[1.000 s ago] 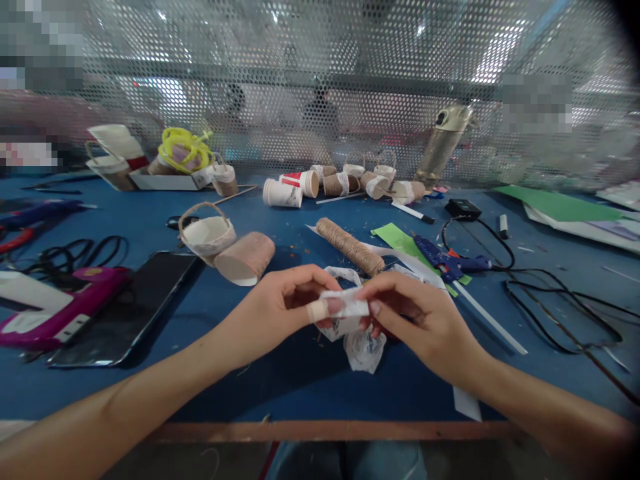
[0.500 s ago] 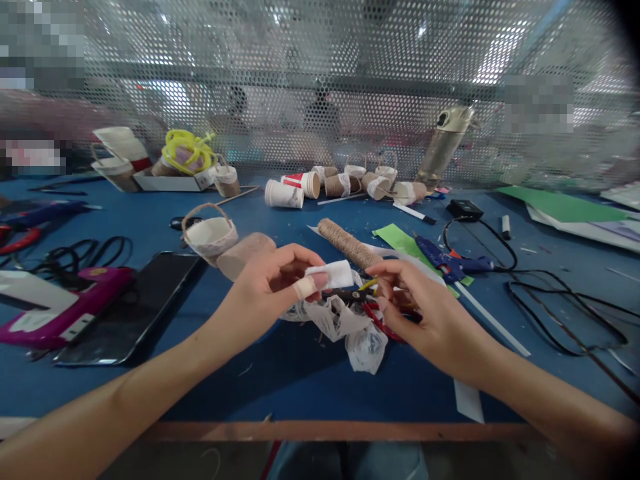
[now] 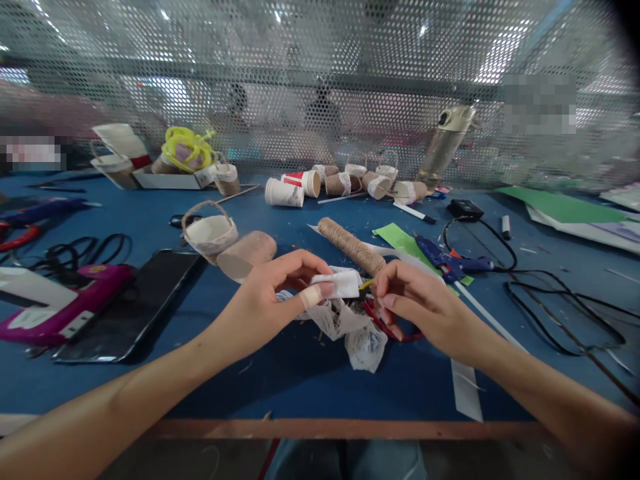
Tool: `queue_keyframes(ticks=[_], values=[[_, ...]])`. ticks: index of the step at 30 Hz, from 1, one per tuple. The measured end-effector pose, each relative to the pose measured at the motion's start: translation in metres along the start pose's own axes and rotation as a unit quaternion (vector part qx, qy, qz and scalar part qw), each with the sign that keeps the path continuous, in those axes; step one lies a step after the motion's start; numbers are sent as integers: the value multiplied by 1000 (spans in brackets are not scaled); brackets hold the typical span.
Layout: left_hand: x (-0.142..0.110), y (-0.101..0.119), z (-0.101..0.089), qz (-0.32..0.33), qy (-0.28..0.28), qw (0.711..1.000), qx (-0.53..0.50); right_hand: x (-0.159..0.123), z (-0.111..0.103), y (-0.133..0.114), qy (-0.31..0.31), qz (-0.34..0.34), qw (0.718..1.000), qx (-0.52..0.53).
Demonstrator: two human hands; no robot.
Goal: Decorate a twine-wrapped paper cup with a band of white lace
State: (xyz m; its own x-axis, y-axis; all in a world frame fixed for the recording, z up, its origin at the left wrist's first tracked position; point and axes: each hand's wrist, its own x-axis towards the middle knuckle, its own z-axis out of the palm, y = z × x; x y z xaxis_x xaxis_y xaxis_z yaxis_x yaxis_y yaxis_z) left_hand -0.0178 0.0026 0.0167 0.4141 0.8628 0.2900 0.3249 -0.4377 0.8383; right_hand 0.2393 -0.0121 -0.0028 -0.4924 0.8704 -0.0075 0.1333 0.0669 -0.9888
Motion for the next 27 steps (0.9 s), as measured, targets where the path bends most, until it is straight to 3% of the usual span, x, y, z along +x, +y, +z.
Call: queue_keyframes(ticks=[5,10,14,21,27], values=[[-4,-2,4,104,-15,993,57,-1,7,-2,-30,13,999,15],[-7,-4,8,201,-52,975,74,-6,13,-5,-30,-57,976,-209],[-9,-3,14,239,-65,965,90,-4,17,-2,-22,-86,953,-290],[-11,-8,20,251,-49,955,153,-2,21,0,-17,-144,943,-300],[-12,-10,19,319,-29,923,212,-3,23,1,-22,-162,935,-315]])
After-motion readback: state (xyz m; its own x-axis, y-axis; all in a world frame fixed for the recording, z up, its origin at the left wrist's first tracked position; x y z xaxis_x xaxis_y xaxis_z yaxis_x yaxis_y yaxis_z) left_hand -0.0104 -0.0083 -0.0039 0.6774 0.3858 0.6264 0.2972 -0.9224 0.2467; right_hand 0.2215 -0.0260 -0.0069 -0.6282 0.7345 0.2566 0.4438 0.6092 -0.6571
